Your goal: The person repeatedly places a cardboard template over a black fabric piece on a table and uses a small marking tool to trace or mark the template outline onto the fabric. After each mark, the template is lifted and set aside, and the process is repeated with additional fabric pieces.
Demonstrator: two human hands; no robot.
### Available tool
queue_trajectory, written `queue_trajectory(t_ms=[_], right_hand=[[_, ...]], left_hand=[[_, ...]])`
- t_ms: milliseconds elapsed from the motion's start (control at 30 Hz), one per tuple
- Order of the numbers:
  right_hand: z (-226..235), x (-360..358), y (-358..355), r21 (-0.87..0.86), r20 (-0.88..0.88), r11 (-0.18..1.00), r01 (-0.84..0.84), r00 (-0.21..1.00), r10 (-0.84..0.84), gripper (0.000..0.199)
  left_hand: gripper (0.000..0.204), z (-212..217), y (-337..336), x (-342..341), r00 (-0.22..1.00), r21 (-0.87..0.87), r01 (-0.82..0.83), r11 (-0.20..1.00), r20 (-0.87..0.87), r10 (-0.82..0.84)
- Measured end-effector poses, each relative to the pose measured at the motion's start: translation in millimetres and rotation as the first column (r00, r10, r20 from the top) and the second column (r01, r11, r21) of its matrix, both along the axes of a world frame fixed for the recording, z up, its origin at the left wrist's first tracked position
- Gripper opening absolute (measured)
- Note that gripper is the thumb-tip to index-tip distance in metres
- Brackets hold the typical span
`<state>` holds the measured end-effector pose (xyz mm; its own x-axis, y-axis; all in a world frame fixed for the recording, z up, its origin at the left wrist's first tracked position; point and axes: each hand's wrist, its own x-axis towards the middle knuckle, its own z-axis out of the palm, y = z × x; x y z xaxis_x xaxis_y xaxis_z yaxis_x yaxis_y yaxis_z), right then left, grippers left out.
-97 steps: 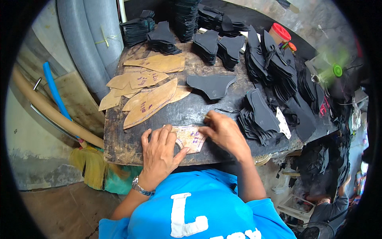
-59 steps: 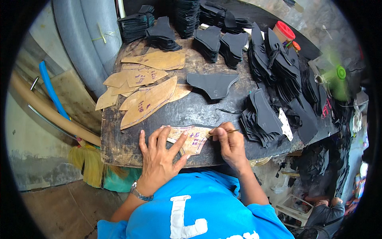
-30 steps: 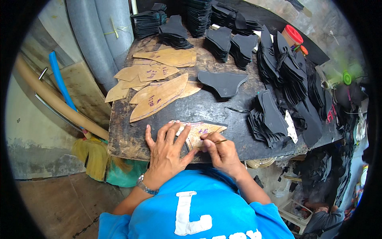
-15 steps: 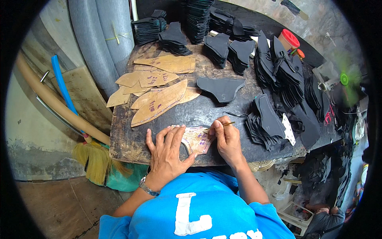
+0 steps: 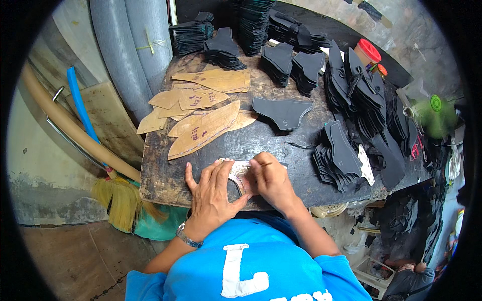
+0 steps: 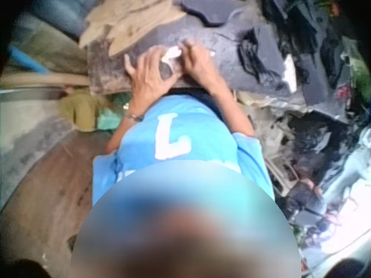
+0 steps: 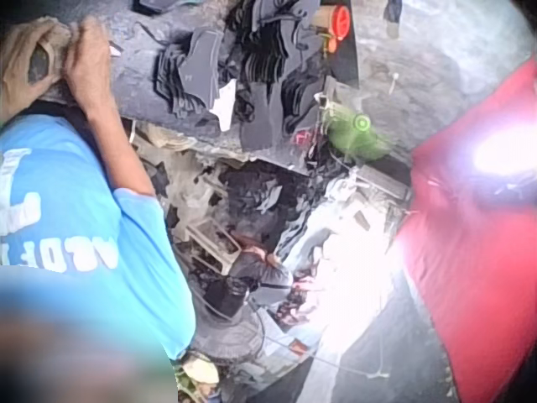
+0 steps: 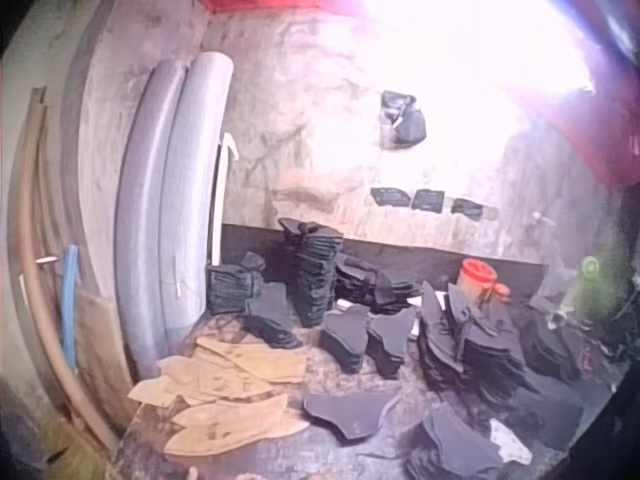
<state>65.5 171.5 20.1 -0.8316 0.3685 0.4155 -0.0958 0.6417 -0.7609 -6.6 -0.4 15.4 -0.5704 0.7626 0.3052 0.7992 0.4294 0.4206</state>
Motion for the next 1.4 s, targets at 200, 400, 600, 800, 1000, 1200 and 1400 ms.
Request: queue_trajectory(t_ms=[200, 400, 600, 800, 1000, 1200, 1400], right_hand=[[-1, -1, -5, -0.108, -0.004, 0.994, -0.003, 1.0, 0.003, 0.014], [-5, -10, -13, -0.068, -0.003, 0.993, -0.097, 0.995, 0.097, 0.022], [-10, -5, -9, -0.316, -0.027, 0.949, 0.005, 1.0, -0.014, 0.029], [-4, -4, -9, 0.013, -0.048, 0.984, -0.176, 0.983, 0.176, 0.025], [-1, -9, -14, -0.114, 0.016, 0.988, -0.104, 0.994, 0.106, 0.017], [-2, -18, -14, -0.233, 0.061, 0.964, -0.131, 0.987, 0.149, 0.016], [-3, -32, -20, -0.023, -0.099, 0.965, -0.262, 0.961, 0.259, 0.019]], left_hand=[[0.097, -3, 1, -2, 1.0, 0.026, -0.005, 1.0, -0.03, 0.006], [0.103, -4, -1, -3, 1.0, 0.031, 0.01, 0.999, -0.009, -0.01], [0.121, -5, 0, -3, 0.999, 0.116, 0.007, 0.993, -0.04, -0.002], [0.13, -5, 0, -4, 1.0, 0.143, 0.005, 0.99, 0.008, -0.006], [0.133, -4, -1, -4, 0.999, 0.142, 0.004, 0.99, 0.053, -0.012], [0.143, -4, 1, -4, 1.0, 0.154, -0.002, 0.988, 0.01, 0.001], [0.144, -4, 0, -5, 1.0, 0.17, -0.004, 0.985, -0.016, 0.007]])
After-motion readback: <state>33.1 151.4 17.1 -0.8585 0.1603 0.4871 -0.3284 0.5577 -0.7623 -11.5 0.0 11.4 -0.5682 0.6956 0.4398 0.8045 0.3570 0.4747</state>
